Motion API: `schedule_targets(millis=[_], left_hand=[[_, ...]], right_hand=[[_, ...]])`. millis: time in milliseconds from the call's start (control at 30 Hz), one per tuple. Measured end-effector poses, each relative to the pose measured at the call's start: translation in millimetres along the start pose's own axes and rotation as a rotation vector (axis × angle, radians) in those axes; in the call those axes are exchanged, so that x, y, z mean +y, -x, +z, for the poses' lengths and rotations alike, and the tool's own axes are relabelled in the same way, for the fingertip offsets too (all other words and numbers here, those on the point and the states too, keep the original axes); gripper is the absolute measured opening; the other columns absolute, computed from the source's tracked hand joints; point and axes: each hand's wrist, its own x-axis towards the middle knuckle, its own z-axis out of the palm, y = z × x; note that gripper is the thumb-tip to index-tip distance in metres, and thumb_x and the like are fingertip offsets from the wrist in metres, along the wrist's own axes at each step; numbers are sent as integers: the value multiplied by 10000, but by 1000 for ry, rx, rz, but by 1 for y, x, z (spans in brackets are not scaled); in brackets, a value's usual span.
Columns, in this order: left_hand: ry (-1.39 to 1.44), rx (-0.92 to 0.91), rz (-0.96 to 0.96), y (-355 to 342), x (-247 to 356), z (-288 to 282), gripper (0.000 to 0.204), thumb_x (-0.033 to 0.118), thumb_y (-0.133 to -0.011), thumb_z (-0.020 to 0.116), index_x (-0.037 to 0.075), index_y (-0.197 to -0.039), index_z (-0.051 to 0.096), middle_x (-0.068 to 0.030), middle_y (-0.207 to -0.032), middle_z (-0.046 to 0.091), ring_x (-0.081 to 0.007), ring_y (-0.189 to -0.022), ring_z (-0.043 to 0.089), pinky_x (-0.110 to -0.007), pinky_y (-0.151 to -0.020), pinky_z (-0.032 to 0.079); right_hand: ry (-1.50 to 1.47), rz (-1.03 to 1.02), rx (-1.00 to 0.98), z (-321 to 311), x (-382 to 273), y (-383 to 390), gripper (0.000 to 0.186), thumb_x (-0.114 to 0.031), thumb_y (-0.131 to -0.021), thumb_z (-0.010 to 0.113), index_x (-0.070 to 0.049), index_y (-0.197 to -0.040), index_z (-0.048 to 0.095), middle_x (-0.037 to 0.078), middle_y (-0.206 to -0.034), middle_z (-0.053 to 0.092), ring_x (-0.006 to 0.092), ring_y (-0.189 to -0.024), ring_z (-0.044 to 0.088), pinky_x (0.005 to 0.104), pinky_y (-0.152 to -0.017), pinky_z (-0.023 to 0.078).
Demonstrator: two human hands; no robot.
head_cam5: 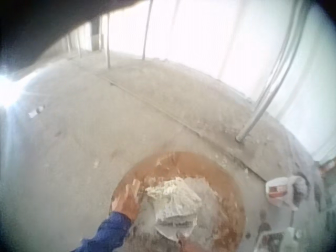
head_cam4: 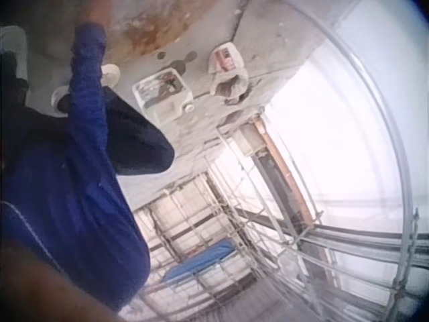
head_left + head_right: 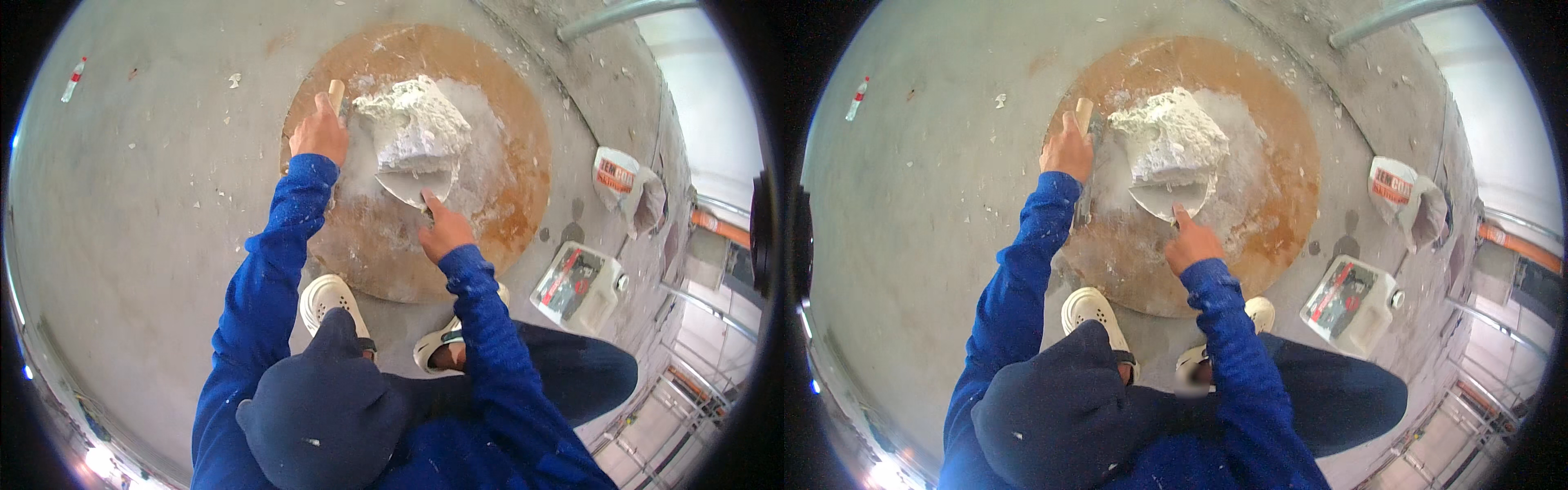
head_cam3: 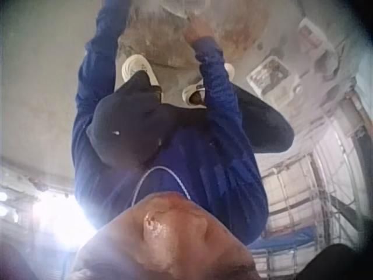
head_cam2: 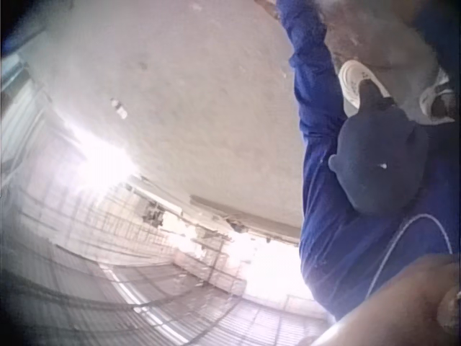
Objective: The person mixes a white plaster-like substance on a circular board using a trowel and a smaller scraper. They then lift the board and apply the mixture to a metal frame on the wall.
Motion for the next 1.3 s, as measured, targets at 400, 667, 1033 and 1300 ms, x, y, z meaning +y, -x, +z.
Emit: schedule_targets(millis=[400, 667, 1033, 1300], left_hand=[[37, -43, -5, 4, 12, 5, 371, 201, -817, 527, 66, -1122, 364, -246, -853, 622, -421, -828, 600, -512, -727, 457], [76, 19, 46, 3, 6, 5, 352, 195, -812, 531, 62, -1094, 367, -253, -844, 618, -429, -820, 596, -517, -717, 457], [58, 5, 29, 5, 6, 6, 335, 190, -817, 528, 52, -1089, 389, -245, -836, 620, -424, -807, 601, -511, -711, 463], [62, 2, 16, 1, 6, 0, 333, 181, -816, 525, 55, -1093, 388, -243, -843, 624, -420, -822, 602, -508, -709, 466]], right_hand=[[70, 41, -47, -7, 11, -12, 683, -175, -732, 547, -207, -1365, 293, 219, -925, 619, 399, -864, 584, 457, -790, 463], [78, 52, -13, -13, 10, -11, 689, -164, -707, 550, -184, -1354, 313, 227, -977, 608, 414, -869, 580, 461, -794, 460], [201, 158, -140, -26, 32, -20, 685, -192, -698, 552, -191, -1346, 331, 204, -1108, 568, 399, -978, 549, 445, -873, 434], [148, -26, -66, -60, 32, -27, 665, -165, -690, 553, -198, -1326, 362, 245, -1035, 578, 419, -927, 555, 447, -836, 448]])
